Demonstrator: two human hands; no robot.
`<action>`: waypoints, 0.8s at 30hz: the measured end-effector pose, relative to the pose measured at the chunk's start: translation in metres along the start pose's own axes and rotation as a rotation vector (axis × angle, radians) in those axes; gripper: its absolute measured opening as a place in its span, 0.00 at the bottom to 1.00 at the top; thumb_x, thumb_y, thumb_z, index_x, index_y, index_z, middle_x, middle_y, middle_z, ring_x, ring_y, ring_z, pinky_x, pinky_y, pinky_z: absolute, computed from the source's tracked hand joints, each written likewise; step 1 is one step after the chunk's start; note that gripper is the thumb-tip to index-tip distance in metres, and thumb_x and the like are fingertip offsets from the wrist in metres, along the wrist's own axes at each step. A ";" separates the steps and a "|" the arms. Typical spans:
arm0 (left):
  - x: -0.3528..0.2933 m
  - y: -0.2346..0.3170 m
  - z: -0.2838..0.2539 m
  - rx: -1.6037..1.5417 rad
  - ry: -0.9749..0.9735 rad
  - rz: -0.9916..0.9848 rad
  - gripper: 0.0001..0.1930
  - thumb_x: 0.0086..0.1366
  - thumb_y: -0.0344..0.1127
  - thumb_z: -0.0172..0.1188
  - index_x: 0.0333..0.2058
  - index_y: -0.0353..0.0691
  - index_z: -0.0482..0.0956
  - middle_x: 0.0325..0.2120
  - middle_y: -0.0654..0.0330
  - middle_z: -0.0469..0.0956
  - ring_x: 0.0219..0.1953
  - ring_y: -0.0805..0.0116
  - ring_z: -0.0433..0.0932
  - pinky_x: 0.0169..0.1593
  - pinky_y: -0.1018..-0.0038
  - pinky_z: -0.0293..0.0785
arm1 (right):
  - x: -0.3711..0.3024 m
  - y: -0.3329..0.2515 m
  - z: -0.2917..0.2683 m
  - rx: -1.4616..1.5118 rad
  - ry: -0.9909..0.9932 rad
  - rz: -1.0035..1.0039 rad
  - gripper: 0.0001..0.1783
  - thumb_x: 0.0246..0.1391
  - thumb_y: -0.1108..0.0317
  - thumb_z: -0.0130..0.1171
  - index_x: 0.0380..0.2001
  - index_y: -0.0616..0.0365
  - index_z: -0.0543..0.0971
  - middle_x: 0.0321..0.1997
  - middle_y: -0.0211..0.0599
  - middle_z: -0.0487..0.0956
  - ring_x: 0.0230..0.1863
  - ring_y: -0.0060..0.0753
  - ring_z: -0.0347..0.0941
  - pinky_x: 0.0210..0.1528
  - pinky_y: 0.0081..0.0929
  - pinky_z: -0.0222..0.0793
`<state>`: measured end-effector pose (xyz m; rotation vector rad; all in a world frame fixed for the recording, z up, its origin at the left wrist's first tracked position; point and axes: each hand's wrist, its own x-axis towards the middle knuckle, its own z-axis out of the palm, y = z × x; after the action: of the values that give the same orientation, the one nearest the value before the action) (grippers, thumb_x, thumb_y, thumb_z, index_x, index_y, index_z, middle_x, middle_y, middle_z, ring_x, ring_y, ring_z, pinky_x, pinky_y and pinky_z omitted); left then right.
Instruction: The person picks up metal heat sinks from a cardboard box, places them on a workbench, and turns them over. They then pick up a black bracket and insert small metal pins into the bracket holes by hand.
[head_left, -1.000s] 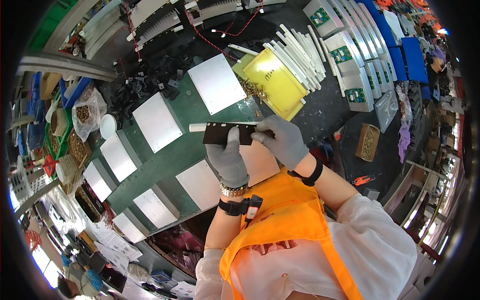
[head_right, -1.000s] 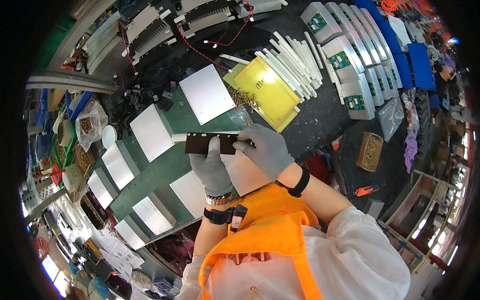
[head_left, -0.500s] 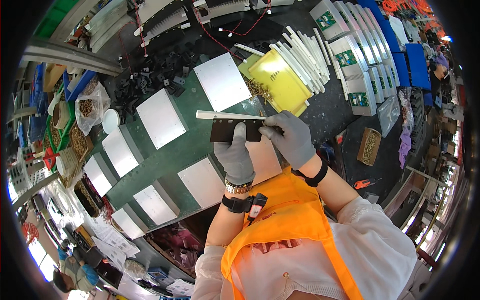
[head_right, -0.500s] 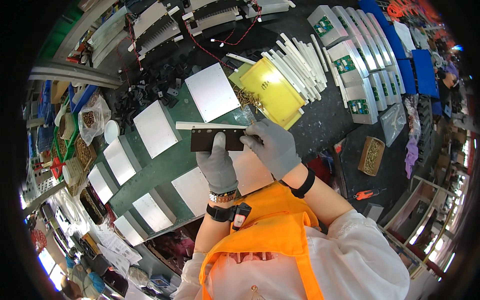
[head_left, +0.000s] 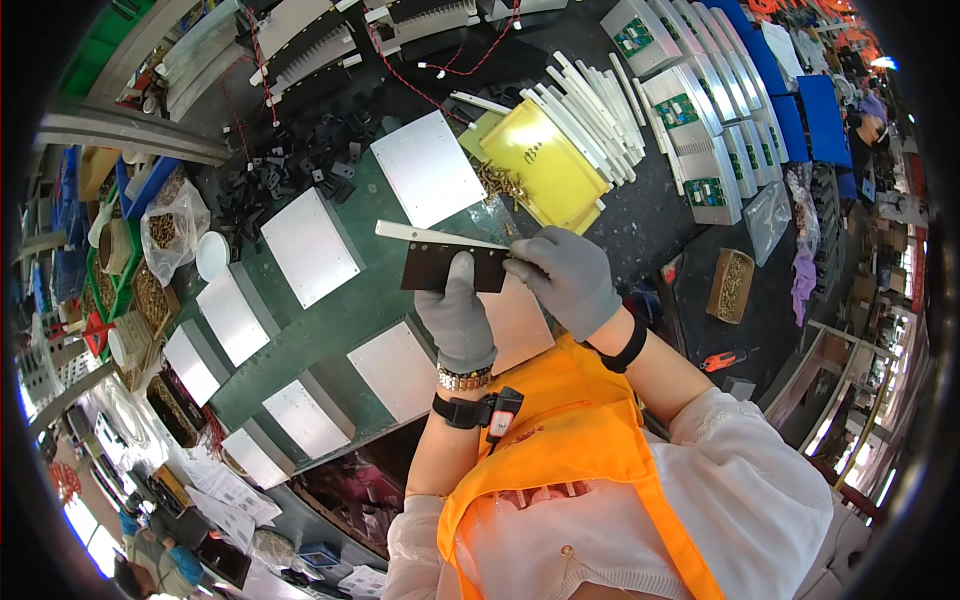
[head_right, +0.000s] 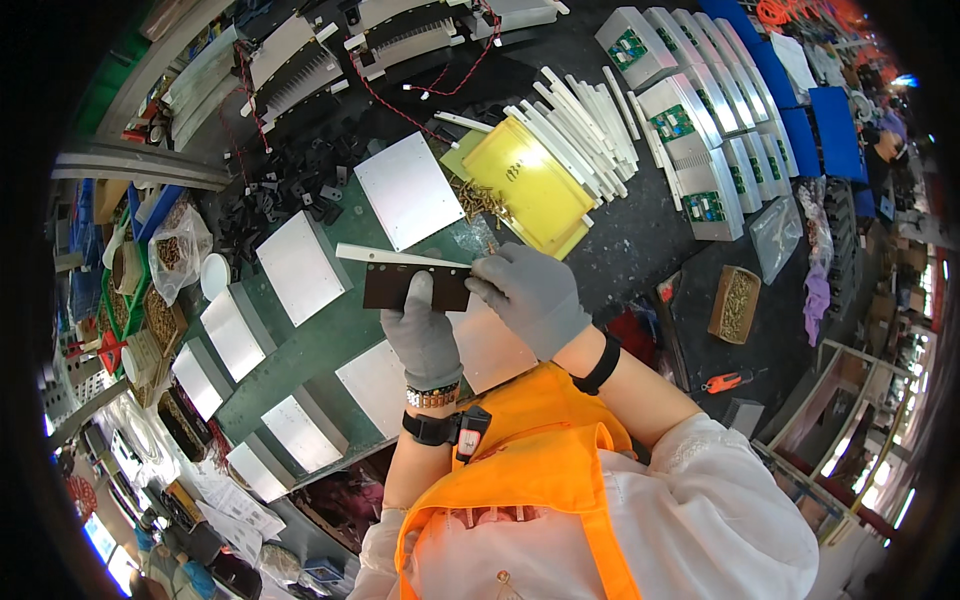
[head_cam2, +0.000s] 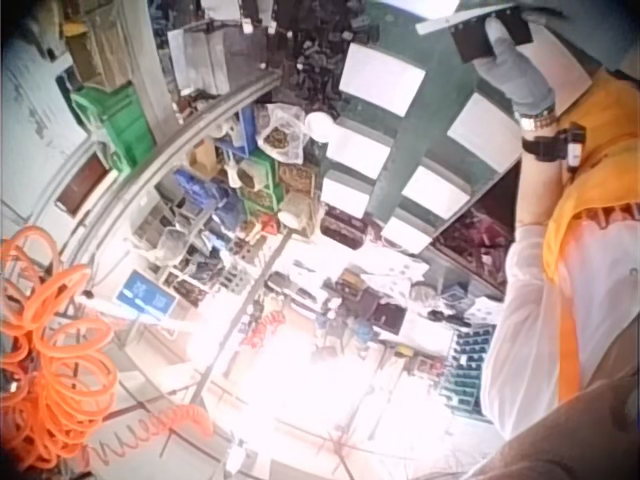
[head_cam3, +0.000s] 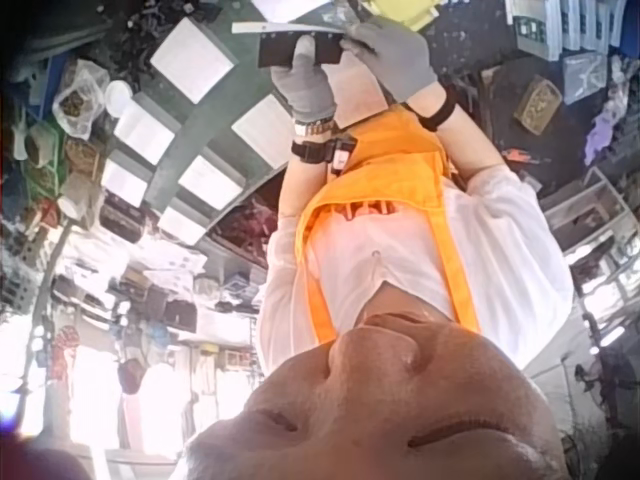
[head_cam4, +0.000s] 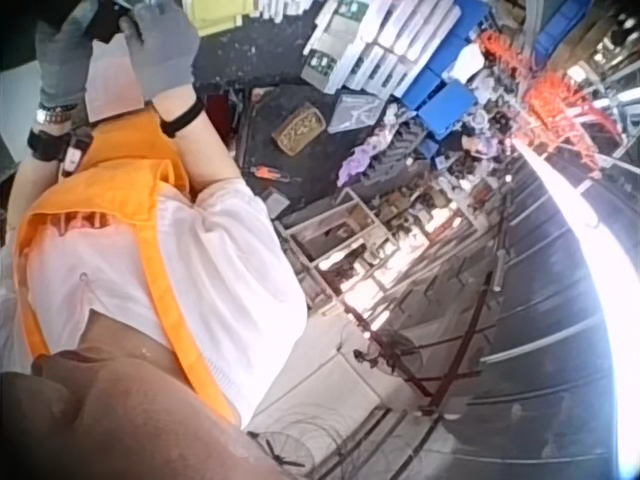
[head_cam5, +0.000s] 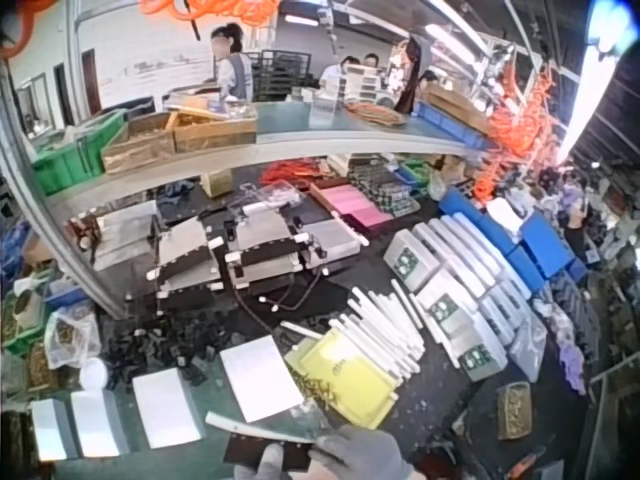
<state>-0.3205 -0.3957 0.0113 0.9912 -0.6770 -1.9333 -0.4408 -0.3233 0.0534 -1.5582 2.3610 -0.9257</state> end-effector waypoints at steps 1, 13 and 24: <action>0.000 -0.001 -0.001 0.000 -0.001 0.000 0.11 0.65 0.26 0.55 0.46 0.34 0.73 0.39 0.58 0.78 0.40 0.70 0.77 0.45 0.72 0.74 | -0.001 -0.002 -0.001 -0.022 -0.035 -0.003 0.08 0.49 0.63 0.65 0.30 0.53 0.78 0.25 0.35 0.73 0.29 0.41 0.73 0.29 0.34 0.68; -0.003 0.006 -0.012 0.189 -0.029 -0.066 0.10 0.65 0.26 0.55 0.44 0.35 0.74 0.37 0.59 0.79 0.38 0.72 0.77 0.44 0.75 0.74 | -0.004 0.020 -0.021 0.799 -0.216 0.580 0.13 0.62 0.67 0.53 0.48 0.58 0.77 0.36 0.33 0.79 0.35 0.23 0.74 0.39 0.23 0.73; -0.016 0.002 -0.005 0.219 -0.060 -0.172 0.16 0.65 0.28 0.57 0.51 0.30 0.74 0.38 0.62 0.79 0.38 0.77 0.75 0.43 0.79 0.72 | 0.031 -0.002 -0.018 1.004 -0.314 0.506 0.10 0.56 0.75 0.57 0.41 0.63 0.79 0.38 0.32 0.78 0.35 0.19 0.72 0.36 0.16 0.70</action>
<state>-0.3104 -0.3829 0.0166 1.1615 -0.8770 -2.0774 -0.4611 -0.3433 0.0743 -0.6108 1.5074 -1.2931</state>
